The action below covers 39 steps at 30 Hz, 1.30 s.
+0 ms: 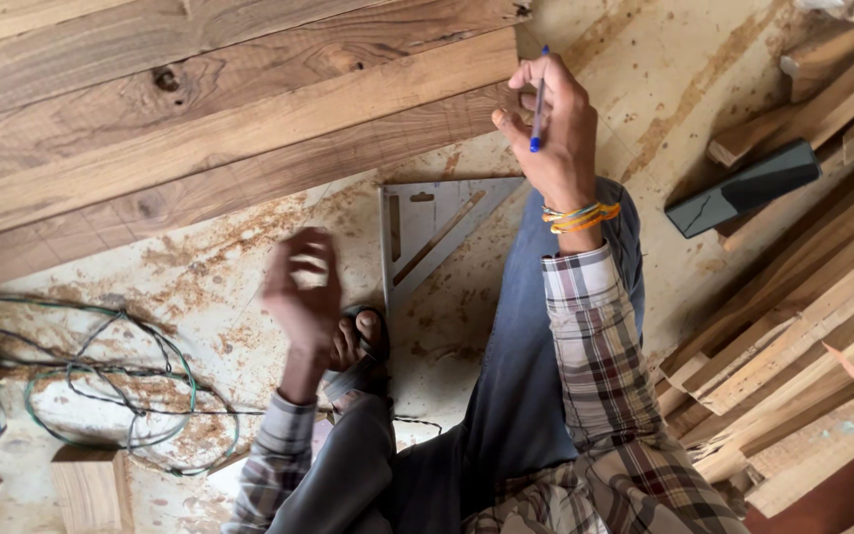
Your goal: The person uses a speed square and a pen to mark lines on various wooden planks while sitting on the floor.
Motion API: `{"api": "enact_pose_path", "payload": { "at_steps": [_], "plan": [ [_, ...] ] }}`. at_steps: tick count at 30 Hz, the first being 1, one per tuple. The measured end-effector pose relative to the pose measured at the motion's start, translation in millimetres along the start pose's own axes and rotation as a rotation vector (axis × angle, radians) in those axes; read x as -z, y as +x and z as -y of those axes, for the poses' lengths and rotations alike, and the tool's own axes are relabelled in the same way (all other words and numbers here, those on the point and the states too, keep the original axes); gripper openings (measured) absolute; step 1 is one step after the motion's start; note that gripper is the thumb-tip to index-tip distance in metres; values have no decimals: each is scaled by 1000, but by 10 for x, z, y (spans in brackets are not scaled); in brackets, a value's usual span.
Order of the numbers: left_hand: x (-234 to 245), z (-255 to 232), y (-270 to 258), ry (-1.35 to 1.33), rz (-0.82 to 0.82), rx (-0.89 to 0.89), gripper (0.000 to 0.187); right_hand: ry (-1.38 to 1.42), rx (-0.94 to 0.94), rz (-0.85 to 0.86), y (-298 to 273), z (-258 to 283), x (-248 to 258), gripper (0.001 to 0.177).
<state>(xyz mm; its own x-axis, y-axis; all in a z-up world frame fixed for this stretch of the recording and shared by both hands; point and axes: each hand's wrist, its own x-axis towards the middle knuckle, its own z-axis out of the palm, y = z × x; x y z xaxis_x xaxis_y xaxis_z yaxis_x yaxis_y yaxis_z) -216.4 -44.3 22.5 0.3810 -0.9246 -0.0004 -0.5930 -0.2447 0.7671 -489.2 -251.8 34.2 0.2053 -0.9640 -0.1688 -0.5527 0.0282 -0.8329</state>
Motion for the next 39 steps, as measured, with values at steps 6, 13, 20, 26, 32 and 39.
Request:
{"api": "enact_pose_path", "payload": {
  "at_steps": [6, 13, 20, 26, 32, 39],
  "plan": [
    [714, 621, 389, 198, -546, 154, 32, -1, -100, 13, -2, 32, -9, 36],
    [1339, 1697, 495, 444, -638, 79, 60, -28, -51, 11, -4, -17, -15, 35],
    [1209, 1817, 628, 587, -672, 48, 49, 86, 1, 32, 6, -150, -42, 39],
    [979, 1266, 145, 410, -454, 45, 78, 173, -43, -197, 71, -207, -29, 36],
    [150, -308, -294, 11, 367, 333, 71, 187, 13, -162, 61, -236, -43, 34],
    [-82, -530, -175, 85, 268, 150, 15, 150, -88, -6, 34, 52, -105, 32]
  ]
}}
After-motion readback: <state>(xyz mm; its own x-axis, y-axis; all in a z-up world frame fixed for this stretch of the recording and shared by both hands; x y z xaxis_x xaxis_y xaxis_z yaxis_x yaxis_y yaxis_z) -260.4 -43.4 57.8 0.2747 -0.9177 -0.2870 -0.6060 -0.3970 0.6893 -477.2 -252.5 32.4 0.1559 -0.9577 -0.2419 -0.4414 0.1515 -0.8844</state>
